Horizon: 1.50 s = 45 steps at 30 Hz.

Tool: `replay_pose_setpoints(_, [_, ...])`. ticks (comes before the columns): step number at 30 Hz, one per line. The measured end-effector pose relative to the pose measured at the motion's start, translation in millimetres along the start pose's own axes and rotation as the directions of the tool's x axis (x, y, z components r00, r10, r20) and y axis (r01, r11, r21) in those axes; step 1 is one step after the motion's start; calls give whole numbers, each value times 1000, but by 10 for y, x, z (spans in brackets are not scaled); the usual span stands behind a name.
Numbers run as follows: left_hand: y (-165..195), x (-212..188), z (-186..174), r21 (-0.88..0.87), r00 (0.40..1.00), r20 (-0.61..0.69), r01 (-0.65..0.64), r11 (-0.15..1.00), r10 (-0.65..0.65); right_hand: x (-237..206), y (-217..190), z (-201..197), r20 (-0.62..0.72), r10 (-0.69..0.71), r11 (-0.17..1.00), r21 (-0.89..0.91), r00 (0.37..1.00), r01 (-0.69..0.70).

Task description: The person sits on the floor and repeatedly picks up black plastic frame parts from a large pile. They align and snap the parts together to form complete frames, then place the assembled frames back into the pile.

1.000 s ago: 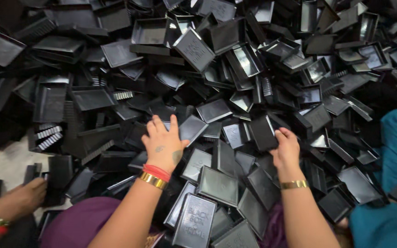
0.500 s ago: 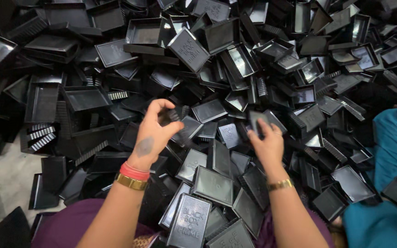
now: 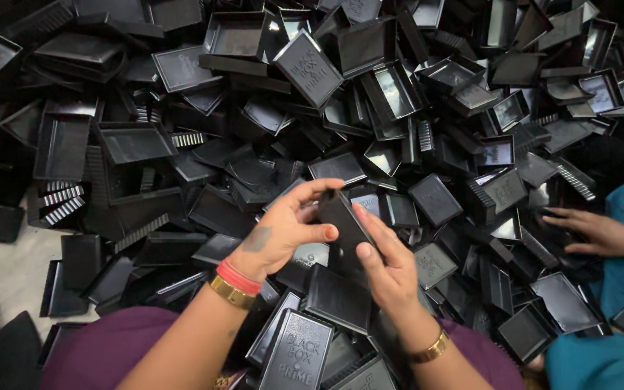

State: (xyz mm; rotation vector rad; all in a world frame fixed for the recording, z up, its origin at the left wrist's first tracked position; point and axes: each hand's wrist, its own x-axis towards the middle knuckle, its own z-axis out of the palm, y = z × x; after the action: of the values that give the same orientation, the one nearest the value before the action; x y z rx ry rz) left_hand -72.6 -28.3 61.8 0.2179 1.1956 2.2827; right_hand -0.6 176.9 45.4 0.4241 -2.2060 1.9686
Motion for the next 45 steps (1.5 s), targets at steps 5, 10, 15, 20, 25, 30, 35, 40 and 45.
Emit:
replay_pose_setpoints(5, [-161, 32, 62, -110, 983, -164, 61, 992, -79, 35, 4, -102, 172, 122, 977, -193, 977, -88])
replay_pose_setpoints(10, [-94, 44, 0, 9, 984, -149, 100, 995, -98, 79, 160, -70, 36, 454, 711, 587, 890, -387])
replay_pose_setpoints(15, [38, 19, -47, -93, 986, -148, 69, 993, -82, 117, 129, -163, 18, 377, 402, 897, 926, -181])
replay_pose_setpoints(20, [83, 10, -44, -14, 997, -74, 0, 1000, -1, 79, 63, -131, -128, 179, 840, 536, 975, -84])
replay_pose_setpoints(25, [17, -26, 34, -28, 999, -50, -8, 1000, 6, -13, 34, -45, -106, 84, 989, 128, 991, -70])
replay_pose_setpoints(30, [-31, -42, 109, -26, 998, -60, -28, 999, 26, -13, 21, -72, -79, 27, 1000, -10, 996, -28])
replay_pose_setpoints(35, [45, -38, 90, -69, 1000, -24, 16, 997, -17, 0, 34, -108, -107, 269, 807, 568, 957, -163])
replay_pose_setpoints(40, [138, -50, 90, -62, 1000, -28, -8, 998, 6, -27, -26, -152, -206, 130, 907, 420, 970, -33])
replay_pose_setpoints(45, [118, -54, 91, -13, 999, -24, -30, 999, 30, 41, -141, -156, -91, -43, 991, 126, 995, 54])
